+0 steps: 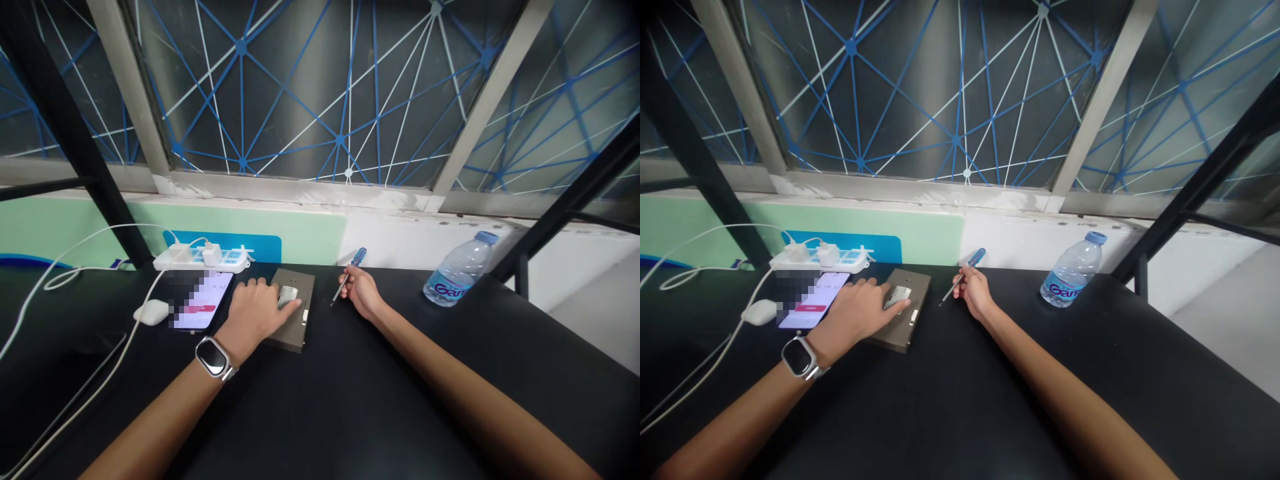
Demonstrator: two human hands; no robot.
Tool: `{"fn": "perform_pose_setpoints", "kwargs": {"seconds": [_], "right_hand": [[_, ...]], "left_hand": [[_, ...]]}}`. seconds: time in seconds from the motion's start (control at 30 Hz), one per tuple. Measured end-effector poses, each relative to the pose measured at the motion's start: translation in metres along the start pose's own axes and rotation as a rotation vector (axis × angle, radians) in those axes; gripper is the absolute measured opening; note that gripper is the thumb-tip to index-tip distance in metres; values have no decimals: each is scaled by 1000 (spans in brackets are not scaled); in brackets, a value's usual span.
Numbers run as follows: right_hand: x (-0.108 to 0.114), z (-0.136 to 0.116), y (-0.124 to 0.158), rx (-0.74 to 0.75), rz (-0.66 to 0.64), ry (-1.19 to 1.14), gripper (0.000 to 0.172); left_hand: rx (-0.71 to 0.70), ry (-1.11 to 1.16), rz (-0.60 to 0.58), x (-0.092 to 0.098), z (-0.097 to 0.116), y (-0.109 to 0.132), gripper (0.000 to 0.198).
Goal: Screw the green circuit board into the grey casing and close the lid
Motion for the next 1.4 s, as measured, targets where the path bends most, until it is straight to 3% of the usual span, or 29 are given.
{"fn": "perform_pose_setpoints", "kwargs": {"seconds": [0.1,0.2,0.3,0.4,0.8,0.87,1.0,1.13,1.27,1.4], "right_hand": [[-1,0,2,9,-6,-1,20],[-2,0,2,22,-11,0,24],[-3,0,3,30,-20,3,27],[-4,0,3,32,-31,7,28],[-5,-2,6,62,-21,37,32],[-5,-3,6,65,-20,39,33],[-7,-4,7,66,-25,52,34],[-8,-5,10,79,-30,74,35],[-9,-11,12,102,-22,83,35],[-22,-38,17,227,-35,163,34]], "left_hand": [[-251,62,107,2,22,-4,52],[-418,219,40,-18,35,-12,48],[-391,300,-49,-38,30,-21,50],[-351,330,-90,-44,28,-24,51],[-284,351,-29,-43,29,-17,47],[-271,340,-22,-40,26,-19,54],[-322,327,-65,-31,20,-38,89],[-409,355,-153,-34,20,-55,84],[-295,412,-107,-39,11,-53,77],[-183,421,-63,-40,8,-39,77]]}}
Point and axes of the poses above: each hand's wrist, its own y-axis away from the middle knuckle, its own x-axis out of the back of the hand, z = x × y, the point moved 10 cm from there along -y, towards the middle knuckle, and after that the axes turned 8 degrees about y, right-handed, at the moved point
